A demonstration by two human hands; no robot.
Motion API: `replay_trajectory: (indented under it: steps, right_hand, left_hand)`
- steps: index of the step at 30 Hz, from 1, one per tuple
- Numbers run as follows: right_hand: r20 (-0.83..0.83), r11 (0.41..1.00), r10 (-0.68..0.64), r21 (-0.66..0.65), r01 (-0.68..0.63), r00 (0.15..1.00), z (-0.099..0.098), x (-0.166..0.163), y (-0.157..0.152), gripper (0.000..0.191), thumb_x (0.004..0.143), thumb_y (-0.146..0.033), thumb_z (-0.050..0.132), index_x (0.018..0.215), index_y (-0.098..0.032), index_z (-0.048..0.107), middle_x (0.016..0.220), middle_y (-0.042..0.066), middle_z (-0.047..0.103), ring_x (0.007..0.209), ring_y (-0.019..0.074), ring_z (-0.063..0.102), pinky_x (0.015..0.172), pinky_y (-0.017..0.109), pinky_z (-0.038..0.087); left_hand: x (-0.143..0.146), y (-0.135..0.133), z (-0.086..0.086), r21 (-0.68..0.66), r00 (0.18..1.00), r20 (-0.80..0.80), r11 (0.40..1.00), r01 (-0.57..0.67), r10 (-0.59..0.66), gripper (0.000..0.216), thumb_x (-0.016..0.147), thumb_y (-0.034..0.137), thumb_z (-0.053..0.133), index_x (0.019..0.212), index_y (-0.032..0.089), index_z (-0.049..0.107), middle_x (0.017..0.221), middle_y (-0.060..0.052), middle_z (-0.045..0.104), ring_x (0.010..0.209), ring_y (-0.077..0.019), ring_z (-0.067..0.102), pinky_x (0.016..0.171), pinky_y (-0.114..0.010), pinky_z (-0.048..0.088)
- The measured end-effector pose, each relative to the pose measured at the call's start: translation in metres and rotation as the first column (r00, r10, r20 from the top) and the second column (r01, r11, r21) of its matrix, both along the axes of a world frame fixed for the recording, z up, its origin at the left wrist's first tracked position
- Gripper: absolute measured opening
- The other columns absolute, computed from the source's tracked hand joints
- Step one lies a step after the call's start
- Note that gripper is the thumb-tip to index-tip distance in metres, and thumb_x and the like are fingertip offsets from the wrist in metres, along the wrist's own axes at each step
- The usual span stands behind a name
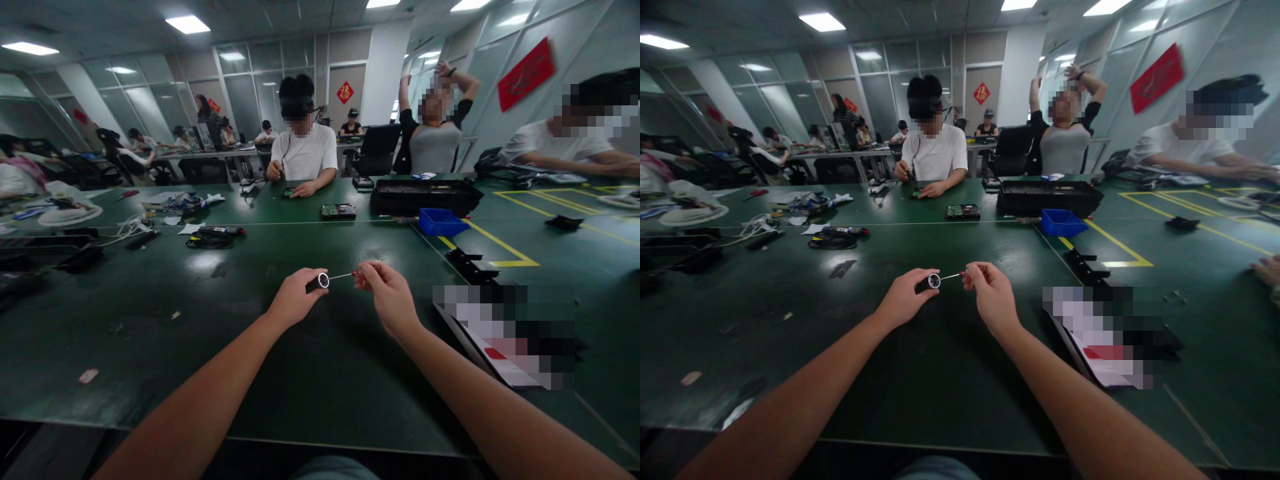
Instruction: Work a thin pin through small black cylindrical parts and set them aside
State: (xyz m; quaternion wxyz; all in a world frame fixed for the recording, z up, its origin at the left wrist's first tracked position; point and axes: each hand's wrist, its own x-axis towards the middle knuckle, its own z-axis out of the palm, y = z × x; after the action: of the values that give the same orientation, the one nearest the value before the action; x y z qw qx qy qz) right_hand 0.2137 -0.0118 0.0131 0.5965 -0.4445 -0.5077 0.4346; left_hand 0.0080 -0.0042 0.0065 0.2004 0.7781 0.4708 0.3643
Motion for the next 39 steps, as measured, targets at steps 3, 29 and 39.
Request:
replay_trajectory:
  steps: [3, 29, 39]
  right_hand:
    - [-0.216, 0.997, 0.028, -0.071, -0.044, 0.976, -0.004, -0.001, 0.004, 0.031, 0.082, -0.049, 0.07, 0.087, -0.019, 0.069, 0.078, 0.002, 0.066, 0.072, 0.0171, 0.061, 0.069, 0.033, 0.052]
    - [0.479, 0.987, -0.152, 0.123, 0.106, 0.864, 0.003, 0.0, -0.005, 0.028, 0.099, -0.045, 0.044, 0.094, -0.022, 0.059, 0.079, 0.004, 0.068, 0.074, 0.0206, 0.063, 0.072, 0.035, 0.046]
    - [0.505, 0.964, -0.256, 0.192, 0.182, 0.824, 0.012, 0.006, -0.009, 0.037, 0.099, -0.051, 0.043, 0.081, -0.022, 0.059, 0.075, 0.003, 0.065, 0.069, 0.0195, 0.059, 0.065, 0.032, 0.04]
  left_hand:
    - [-0.001, 0.001, 0.003, 0.026, 0.998, -0.002, 0.998, 0.064, -0.064, 0.04, 0.085, 0.017, 0.071, 0.125, 0.023, 0.066, 0.122, -0.006, 0.067, 0.113, -0.0216, 0.061, 0.103, -0.039, 0.045]
    - [-0.003, 0.008, -0.007, -0.036, 0.957, -0.284, 0.998, 0.057, -0.065, 0.044, 0.086, 0.023, 0.07, 0.13, 0.025, 0.064, 0.113, -0.008, 0.066, 0.107, -0.0254, 0.059, 0.099, -0.043, 0.044]
    - [-0.005, 0.01, 0.002, -0.14, 0.977, 0.191, 0.988, -0.072, 0.098, 0.034, 0.088, 0.025, 0.065, 0.122, 0.021, 0.061, 0.122, -0.008, 0.065, 0.112, -0.0222, 0.061, 0.099, -0.038, 0.046]
